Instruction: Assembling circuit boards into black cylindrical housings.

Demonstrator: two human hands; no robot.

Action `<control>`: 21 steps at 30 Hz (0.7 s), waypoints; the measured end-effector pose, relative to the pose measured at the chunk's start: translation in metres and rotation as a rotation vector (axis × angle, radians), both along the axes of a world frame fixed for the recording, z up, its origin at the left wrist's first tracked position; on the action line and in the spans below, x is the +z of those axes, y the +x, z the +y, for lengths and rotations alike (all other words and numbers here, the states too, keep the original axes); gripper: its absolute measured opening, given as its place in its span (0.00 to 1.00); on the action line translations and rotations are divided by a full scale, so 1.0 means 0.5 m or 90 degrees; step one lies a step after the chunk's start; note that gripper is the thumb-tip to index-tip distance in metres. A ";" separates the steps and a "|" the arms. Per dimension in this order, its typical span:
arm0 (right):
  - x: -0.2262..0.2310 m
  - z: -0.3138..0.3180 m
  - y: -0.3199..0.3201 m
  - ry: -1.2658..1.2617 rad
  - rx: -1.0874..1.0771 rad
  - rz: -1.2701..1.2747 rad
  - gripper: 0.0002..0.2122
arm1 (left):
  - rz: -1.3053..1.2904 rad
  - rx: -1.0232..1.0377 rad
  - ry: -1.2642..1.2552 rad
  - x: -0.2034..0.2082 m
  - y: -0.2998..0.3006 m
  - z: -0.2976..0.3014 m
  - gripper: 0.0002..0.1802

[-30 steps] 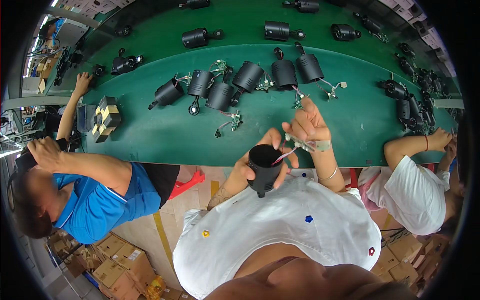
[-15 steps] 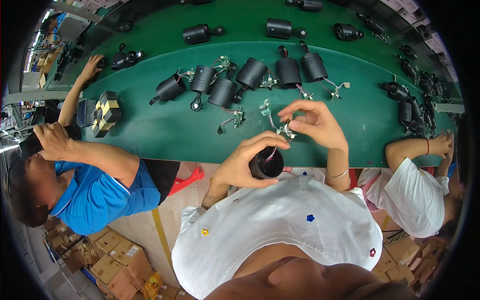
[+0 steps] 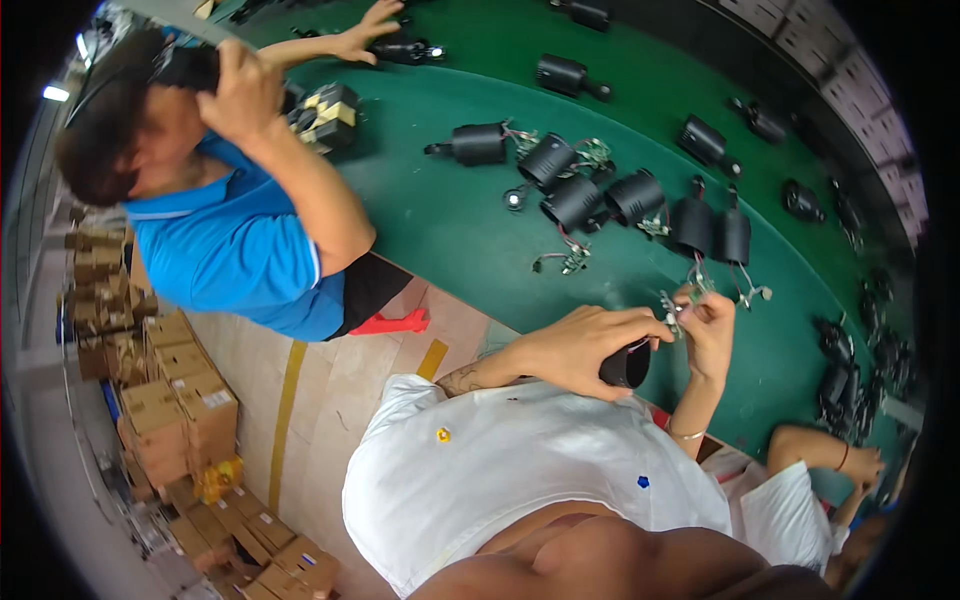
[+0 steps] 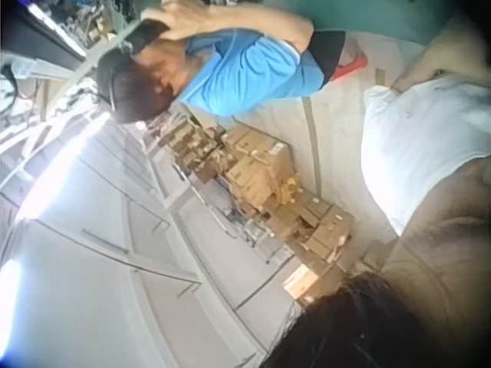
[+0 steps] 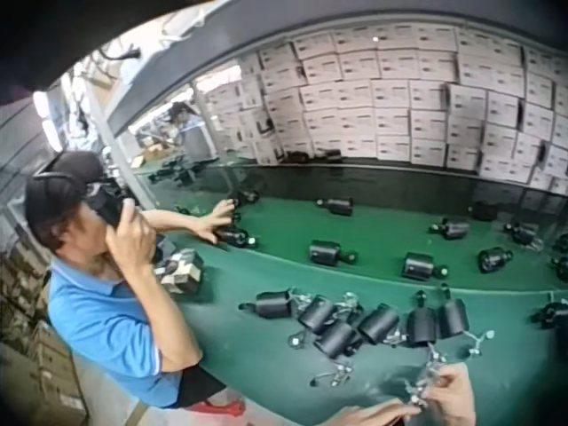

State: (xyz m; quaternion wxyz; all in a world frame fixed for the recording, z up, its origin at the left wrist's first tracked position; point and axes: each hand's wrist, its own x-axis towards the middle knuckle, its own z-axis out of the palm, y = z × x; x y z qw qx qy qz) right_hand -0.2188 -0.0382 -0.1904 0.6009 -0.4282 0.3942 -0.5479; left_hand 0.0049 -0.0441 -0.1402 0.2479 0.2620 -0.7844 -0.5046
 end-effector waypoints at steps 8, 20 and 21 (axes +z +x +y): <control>0.029 -0.001 0.013 -0.156 -0.155 0.012 0.11 | 0.170 0.176 0.067 -0.031 -0.013 0.005 0.39; 0.108 -0.001 0.072 -0.272 -0.174 0.060 0.10 | 0.230 0.252 -0.023 -0.014 -0.029 -0.015 0.30; 0.110 -0.001 0.073 -0.309 -0.175 0.079 0.10 | 0.241 0.263 -0.028 -0.013 -0.031 -0.016 0.30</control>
